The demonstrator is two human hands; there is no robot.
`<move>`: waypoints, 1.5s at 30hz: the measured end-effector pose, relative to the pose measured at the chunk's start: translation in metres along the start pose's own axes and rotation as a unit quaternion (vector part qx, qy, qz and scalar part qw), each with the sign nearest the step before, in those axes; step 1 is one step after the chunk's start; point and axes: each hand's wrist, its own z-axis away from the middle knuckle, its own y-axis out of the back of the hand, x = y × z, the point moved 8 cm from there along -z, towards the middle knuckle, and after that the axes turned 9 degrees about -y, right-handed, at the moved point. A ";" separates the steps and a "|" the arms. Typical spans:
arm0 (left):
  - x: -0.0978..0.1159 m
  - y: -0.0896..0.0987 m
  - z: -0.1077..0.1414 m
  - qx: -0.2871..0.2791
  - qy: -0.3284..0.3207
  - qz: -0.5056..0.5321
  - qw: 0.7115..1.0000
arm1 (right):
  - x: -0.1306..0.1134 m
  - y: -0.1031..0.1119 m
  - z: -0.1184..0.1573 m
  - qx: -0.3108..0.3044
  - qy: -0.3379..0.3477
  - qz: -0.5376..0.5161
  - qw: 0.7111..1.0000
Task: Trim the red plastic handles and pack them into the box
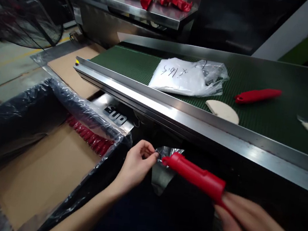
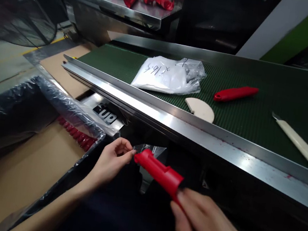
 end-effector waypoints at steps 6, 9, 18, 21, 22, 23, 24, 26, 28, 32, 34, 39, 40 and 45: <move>0.008 -0.009 0.012 -0.029 0.026 0.050 0.998 | -0.043 -0.032 -0.001 -0.063 0.152 0.072 0.984; 0.012 -0.008 0.015 -0.034 0.009 0.054 0.998 | -0.045 -0.039 -0.001 -0.068 0.187 0.088 0.976; 0.022 -0.015 0.034 -0.024 -0.075 0.051 0.996 | -0.049 -0.044 0.000 -0.045 0.204 0.102 0.973; 0.017 -0.019 0.044 0.011 -0.079 0.068 0.994 | -0.043 -0.042 0.003 0.053 0.056 0.017 0.997; 0.013 -0.020 0.047 0.025 -0.078 0.075 0.994 | -0.038 -0.044 0.007 0.083 -0.010 -0.003 0.997; 0.010 -0.022 0.049 0.036 -0.076 0.082 0.993 | -0.031 -0.047 0.013 0.117 -0.079 -0.019 0.990; 0.006 -0.024 0.052 0.044 -0.072 0.088 0.993 | -0.023 -0.051 0.021 0.148 -0.148 -0.036 0.977; -0.001 -0.030 0.056 0.049 -0.066 0.098 0.992 | -0.009 -0.060 0.037 0.191 -0.261 -0.087 0.942; -0.004 -0.035 0.060 0.045 -0.064 0.103 0.992 | -0.004 -0.071 0.043 0.188 -0.290 -0.120 0.931; 0.006 -0.032 0.064 0.015 -0.112 0.107 0.988 | -0.019 -0.074 0.025 0.090 -0.100 -0.055 0.989; 0.017 -0.023 0.063 0.009 -0.151 0.081 0.985 | -0.027 -0.078 0.016 0.007 0.025 0.002 1.000; 0.034 -0.016 0.061 -0.071 -0.229 -0.005 0.971 | -0.028 -0.096 0.005 -0.122 0.127 0.053 0.983; 0.039 -0.018 0.063 -0.092 -0.272 -0.012 0.958 | -0.032 -0.101 0.003 -0.149 0.132 0.039 0.979; 0.042 -0.005 0.070 -0.085 -0.344 -0.030 0.935 | -0.056 -0.103 -0.008 -0.195 0.097 -0.070 0.974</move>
